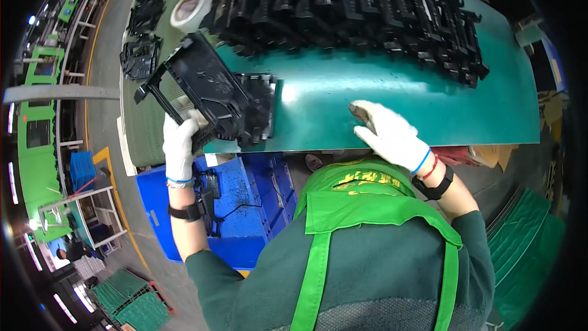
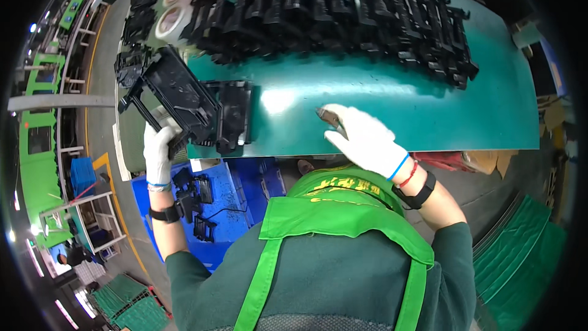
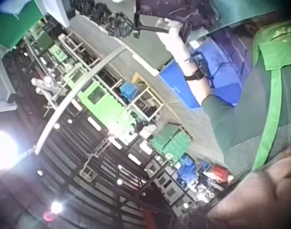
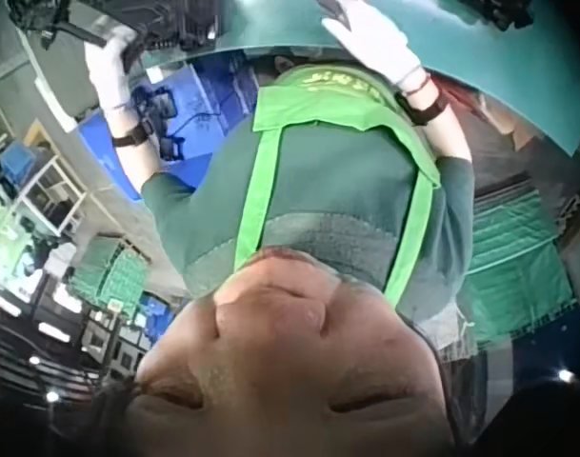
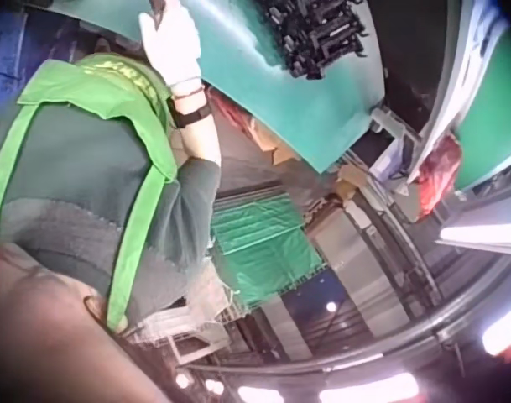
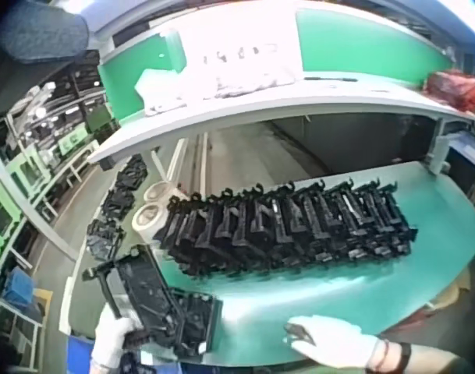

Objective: Trimming excess plastic burrs from molded parts and packing them into a large container.

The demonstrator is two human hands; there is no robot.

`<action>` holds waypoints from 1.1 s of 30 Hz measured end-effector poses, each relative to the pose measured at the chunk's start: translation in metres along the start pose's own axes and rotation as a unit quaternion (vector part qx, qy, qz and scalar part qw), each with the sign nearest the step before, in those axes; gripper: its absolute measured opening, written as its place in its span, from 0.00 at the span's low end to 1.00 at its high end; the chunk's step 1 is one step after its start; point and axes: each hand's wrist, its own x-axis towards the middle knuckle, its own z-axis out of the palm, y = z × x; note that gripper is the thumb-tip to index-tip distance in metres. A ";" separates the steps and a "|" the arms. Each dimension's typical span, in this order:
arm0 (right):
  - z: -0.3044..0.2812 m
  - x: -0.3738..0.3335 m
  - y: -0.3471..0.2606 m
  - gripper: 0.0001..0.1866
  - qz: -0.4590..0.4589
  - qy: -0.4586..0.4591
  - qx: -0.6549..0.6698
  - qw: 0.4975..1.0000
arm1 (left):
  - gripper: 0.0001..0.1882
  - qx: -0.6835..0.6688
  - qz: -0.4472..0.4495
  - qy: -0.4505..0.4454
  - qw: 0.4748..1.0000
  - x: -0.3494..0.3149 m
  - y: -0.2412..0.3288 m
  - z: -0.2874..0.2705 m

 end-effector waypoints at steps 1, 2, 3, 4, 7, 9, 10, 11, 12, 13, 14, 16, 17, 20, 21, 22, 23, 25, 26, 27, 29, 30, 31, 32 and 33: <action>-0.011 -0.004 0.004 0.26 0.005 0.003 0.005 1.000 | 0.20 0.032 -0.032 -0.058 0.997 -0.006 0.017 0.012; -0.022 -0.009 0.009 0.25 -0.024 0.018 -0.046 0.998 | 0.19 0.064 -0.066 -0.113 0.989 -0.014 0.029 0.024; -0.032 -0.012 0.014 0.24 -0.052 0.033 -0.098 0.993 | 0.19 0.096 -0.099 -0.169 0.976 -0.022 0.036 0.038; -0.040 -0.015 0.022 0.23 -0.077 0.047 -0.149 0.985 | 0.19 0.098 -0.101 -0.176 0.974 -0.027 0.033 0.060; -0.051 -0.009 0.040 0.22 -0.141 0.055 -0.227 0.962 | 0.19 0.230 -0.021 -0.276 0.933 -0.035 0.001 0.128; -0.055 -0.006 0.060 0.22 -0.165 0.057 -0.268 0.948 | 0.17 0.240 -0.036 -0.327 0.914 -0.038 -0.024 0.161; -0.053 -0.002 0.073 0.21 -0.184 0.050 -0.294 0.936 | 0.17 0.240 -0.035 -0.334 0.911 -0.039 -0.023 0.176; -0.052 0.001 0.086 0.21 -0.205 0.042 -0.320 0.924 | 0.18 0.252 -0.065 -0.351 0.900 -0.040 -0.019 0.190; -0.052 0.005 0.094 0.21 -0.228 0.035 -0.344 0.910 | 0.18 0.266 -0.094 -0.365 0.887 -0.038 -0.016 0.198; -0.054 0.007 0.099 0.21 -0.227 0.036 -0.342 0.911 | 0.18 0.280 -0.124 -0.377 0.874 -0.035 -0.014 0.204; -0.056 0.010 0.103 0.21 -0.231 0.017 -0.351 0.907 | 0.18 0.282 -0.125 -0.377 0.873 -0.032 -0.015 0.209; -0.059 0.013 0.108 0.21 -0.242 -0.022 -0.370 0.897 | 0.18 0.308 -0.109 -0.386 0.862 -0.027 -0.015 0.216; -0.058 0.014 0.108 0.21 -0.244 -0.022 -0.368 0.897 | 0.18 0.322 -0.101 -0.391 0.857 -0.026 -0.014 0.217; -0.056 0.022 0.104 0.20 -0.219 -0.065 -0.393 0.891 | 0.18 0.325 -0.113 -0.383 0.857 -0.032 -0.007 0.217; -0.055 0.024 0.102 0.20 -0.222 -0.064 -0.394 0.890 | 0.18 0.325 -0.117 -0.379 0.859 -0.032 -0.005 0.217; -0.054 0.028 0.101 0.20 -0.174 -0.102 -0.387 0.900 | 0.18 0.325 -0.116 -0.377 0.860 -0.031 -0.007 0.217; -0.053 0.031 0.100 0.20 -0.126 -0.139 -0.380 0.906 | 0.18 0.319 -0.104 -0.380 0.862 -0.030 -0.012 0.218; -0.055 0.033 0.097 0.20 -0.079 -0.178 -0.372 0.908 | 0.18 0.306 -0.081 -0.385 0.867 -0.028 -0.021 0.216; -0.059 0.030 0.096 0.20 -0.079 -0.194 -0.317 0.925 | 0.18 0.304 -0.083 -0.383 0.868 -0.029 -0.022 0.212; -0.065 0.026 0.096 0.19 -0.078 -0.208 -0.262 0.939 | 0.17 0.283 -0.095 -0.385 0.873 -0.030 -0.021 0.210; -0.071 0.017 0.095 0.18 -0.078 -0.222 -0.211 0.949 | 0.17 0.240 -0.118 -0.389 0.882 -0.033 -0.020 0.204; -0.071 0.008 0.093 0.18 -0.080 -0.169 -0.209 0.960 | 0.17 0.238 -0.117 -0.386 0.884 -0.036 -0.017 0.200; -0.070 -0.001 0.090 0.18 -0.083 -0.115 -0.206 0.968 | 0.17 0.138 -0.166 -0.391 0.895 -0.039 -0.010 0.196; -0.069 -0.005 0.086 0.18 -0.086 -0.058 -0.202 0.974 | 0.17 0.038 -0.210 -0.392 0.895 -0.040 -0.002 0.191; -0.068 -0.007 0.079 0.18 -0.090 -0.056 -0.204 0.973 | 0.17 -0.062 -0.250 -0.389 0.884 -0.041 0.006 0.186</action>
